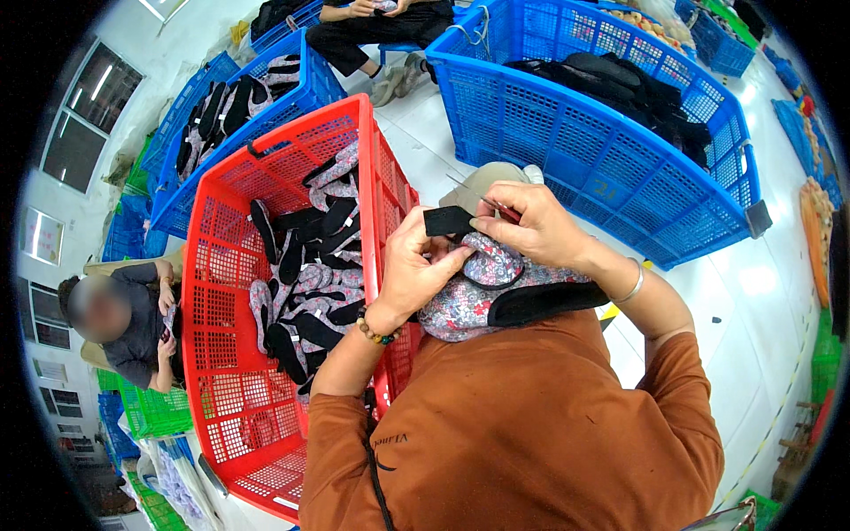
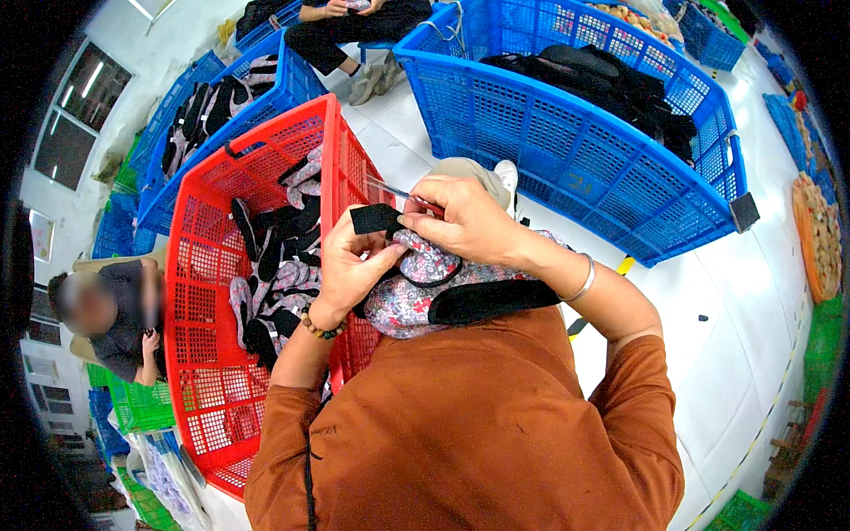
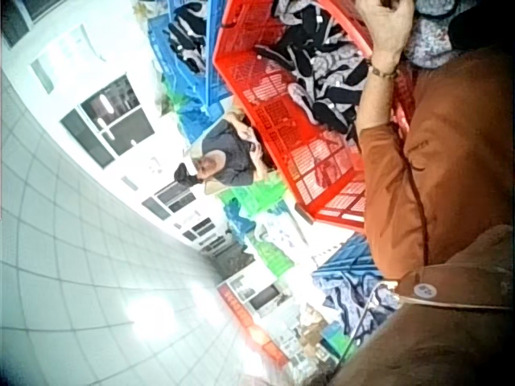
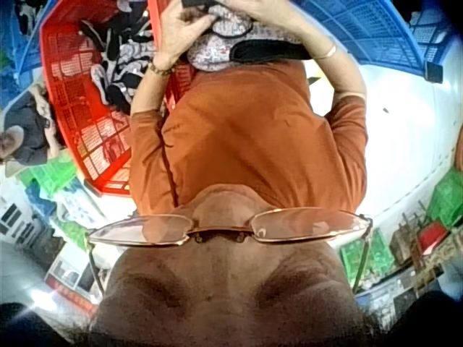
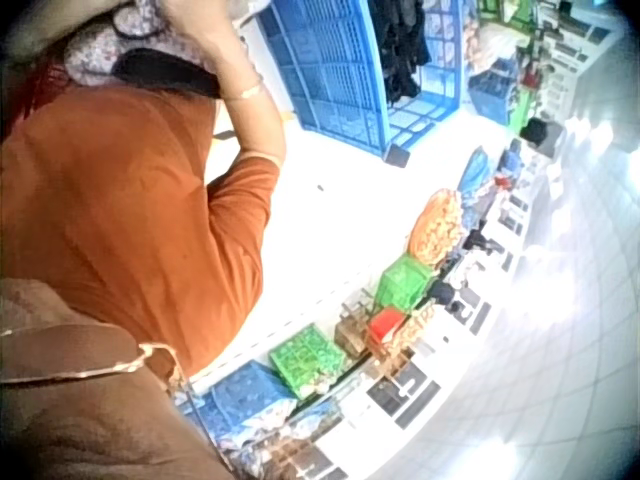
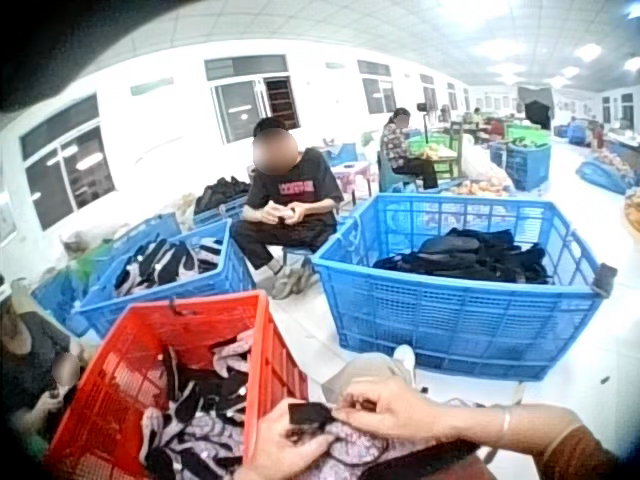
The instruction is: The person uses scissors to trim excess fabric and loose threads from the edges of floral-patterned slippers. They handle the slippers one at a time, picking them from a red basket, cutting the material, and placing the finished items into a blue basket.
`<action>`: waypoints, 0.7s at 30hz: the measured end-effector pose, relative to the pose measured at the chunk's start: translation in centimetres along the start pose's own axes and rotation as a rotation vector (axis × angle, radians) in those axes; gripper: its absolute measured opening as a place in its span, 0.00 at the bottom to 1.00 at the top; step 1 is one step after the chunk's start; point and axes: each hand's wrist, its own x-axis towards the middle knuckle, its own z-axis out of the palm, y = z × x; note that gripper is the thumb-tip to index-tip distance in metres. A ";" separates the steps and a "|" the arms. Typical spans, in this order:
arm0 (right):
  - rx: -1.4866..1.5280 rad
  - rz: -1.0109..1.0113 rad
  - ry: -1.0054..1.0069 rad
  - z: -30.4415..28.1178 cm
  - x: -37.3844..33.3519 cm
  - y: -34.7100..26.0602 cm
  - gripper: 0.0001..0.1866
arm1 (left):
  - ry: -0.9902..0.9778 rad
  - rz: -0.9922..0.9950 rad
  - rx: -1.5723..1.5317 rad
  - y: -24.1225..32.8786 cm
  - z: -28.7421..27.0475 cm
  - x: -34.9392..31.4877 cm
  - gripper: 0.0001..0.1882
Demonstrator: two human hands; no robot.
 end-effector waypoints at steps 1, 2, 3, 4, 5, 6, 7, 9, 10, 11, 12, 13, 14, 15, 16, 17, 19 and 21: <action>0.111 0.067 -0.021 0.0 0.1 0.4 0.08 | -0.011 -0.014 -0.003 -0.2 0.0 -0.1 0.12; 0.223 0.134 -0.043 0.0 0.1 1.0 0.08 | -0.021 -0.028 -0.006 -0.3 -0.1 -0.2 0.11; 0.334 0.201 -0.063 -0.1 0.3 1.5 0.07 | -0.052 -0.049 0.015 -0.2 -0.2 0.0 0.10; 0.328 0.182 -0.078 -0.5 0.8 1.6 0.08 | -0.081 -0.073 0.035 0.0 -0.3 0.0 0.10; 0.384 0.228 -0.085 -1.0 1.0 0.9 0.09 | -0.110 -0.098 0.055 0.3 -0.4 -0.1 0.09; 0.391 0.238 -0.056 -1.0 1.0 0.6 0.09 | -0.139 -0.237 -0.319 0.5 -0.2 -0.2 0.08; 0.398 0.242 -0.026 -1.0 1.0 0.4 0.09 | -0.153 -0.217 -0.338 0.2 -0.4 -0.2 0.08; 0.248 0.229 -0.038 -1.3 0.8 0.5 0.11 | -0.183 -0.177 -0.375 -0.5 -0.9 -0.3 0.07; 0.174 0.222 -0.044 -1.6 0.7 0.7 0.12 | -0.162 -0.163 -0.395 -0.1 -0.6 -0.3 0.07; 0.090 0.147 -0.057 -1.8 0.5 1.1 0.13 | -0.169 -0.087 -0.313 -0.1 -0.8 -0.2 0.07; 0.005 0.072 -0.069 -2.1 0.3 1.5 0.15 | -0.176 -0.011 -0.230 -0.3 -1.2 0.1 0.08; -0.078 -0.008 -0.078 -2.3 0.1 1.7 0.16 | -0.183 0.068 -0.143 -0.2 -1.8 0.4 0.08; -0.107 -0.004 -0.115 -2.5 -0.2 1.5 0.18 | -0.172 0.075 -0.144 0.4 -2.2 0.4 0.10; -0.140 -0.053 -0.112 -2.6 -0.4 1.5 0.17 | -0.197 0.149 -0.085 0.5 -2.9 0.7 0.11; -0.176 -0.102 -0.108 -2.7 -0.6 1.4 0.17 | -0.196 0.197 -0.102 0.4 -3.2 0.9 0.11; -0.213 -0.150 -0.104 -2.8 -0.8 1.3 0.16 | -0.196 0.246 -0.120 0.3 -3.4 1.0 0.11; -0.234 -0.157 -0.119 -2.7 -1.4 1.1 0.16 | -0.226 0.308 -0.137 0.7 -3.7 1.2 0.11; -0.264 -0.169 -0.097 -2.5 -1.9 0.6 0.17 | -0.250 0.324 -0.177 0.7 -3.7 1.4 0.10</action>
